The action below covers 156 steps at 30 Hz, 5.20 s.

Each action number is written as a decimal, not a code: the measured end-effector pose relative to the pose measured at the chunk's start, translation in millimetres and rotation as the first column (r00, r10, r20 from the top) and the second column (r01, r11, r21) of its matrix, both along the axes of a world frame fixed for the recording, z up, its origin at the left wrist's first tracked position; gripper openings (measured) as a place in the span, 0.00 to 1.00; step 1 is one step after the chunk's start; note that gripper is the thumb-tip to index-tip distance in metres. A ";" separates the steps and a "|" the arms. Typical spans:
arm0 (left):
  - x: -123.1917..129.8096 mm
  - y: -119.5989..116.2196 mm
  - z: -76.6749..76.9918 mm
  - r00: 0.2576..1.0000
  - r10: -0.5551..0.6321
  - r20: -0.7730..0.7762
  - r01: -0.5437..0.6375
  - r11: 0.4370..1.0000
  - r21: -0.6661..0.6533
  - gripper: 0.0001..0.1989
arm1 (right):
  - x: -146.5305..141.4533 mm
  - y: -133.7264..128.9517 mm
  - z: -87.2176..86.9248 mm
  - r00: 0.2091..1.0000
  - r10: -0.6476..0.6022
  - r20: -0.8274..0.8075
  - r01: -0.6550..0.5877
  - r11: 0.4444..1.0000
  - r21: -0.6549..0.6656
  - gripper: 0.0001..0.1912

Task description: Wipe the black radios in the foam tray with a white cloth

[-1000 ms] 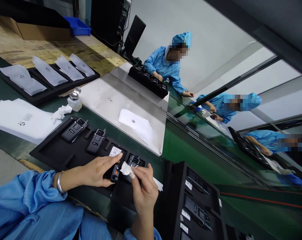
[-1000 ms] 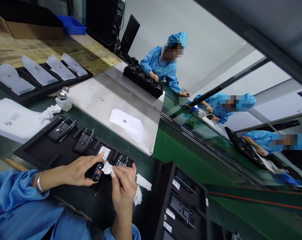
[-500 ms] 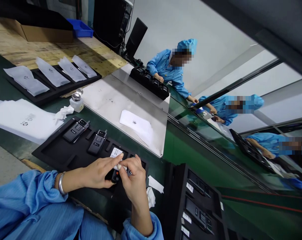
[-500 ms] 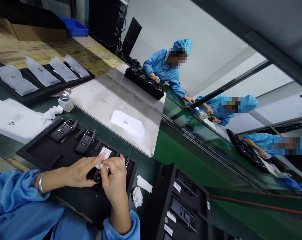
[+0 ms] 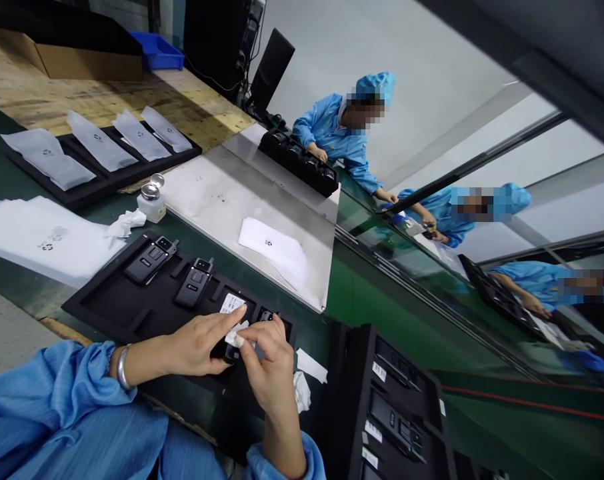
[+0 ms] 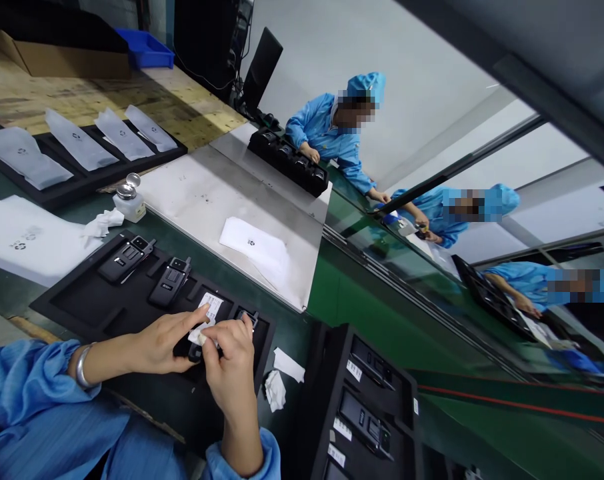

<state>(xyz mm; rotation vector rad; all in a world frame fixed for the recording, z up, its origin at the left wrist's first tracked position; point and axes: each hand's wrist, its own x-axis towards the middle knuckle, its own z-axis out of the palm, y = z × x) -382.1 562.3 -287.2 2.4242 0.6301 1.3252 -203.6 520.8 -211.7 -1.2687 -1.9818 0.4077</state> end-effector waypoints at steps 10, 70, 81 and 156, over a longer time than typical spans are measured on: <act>-1.3 -5.0 3.1 0.999 -0.017 -0.049 0.017 1.000 0.004 0.49 | 32.0 21.3 -27.5 0.948 -0.232 -0.218 0.248 0.968 0.046 0.07; 160.9 38.6 41.1 0.604 0.173 -0.778 -0.468 0.867 -0.171 0.48 | 77.3 -4.2 -134.9 0.032 -0.485 -0.874 0.647 0.677 -0.352 0.17; 132.9 31.1 40.0 0.792 0.005 -0.610 -0.311 0.863 -0.397 0.53 | 90.1 -7.2 -141.2 -0.005 -0.389 -0.921 0.571 0.755 -0.322 0.19; 68.4 -7.3 10.3 0.926 -0.377 0.015 0.368 0.893 -0.259 0.43 | 62.1 -43.2 -10.6 0.876 -0.253 -0.410 0.194 0.964 -0.181 0.06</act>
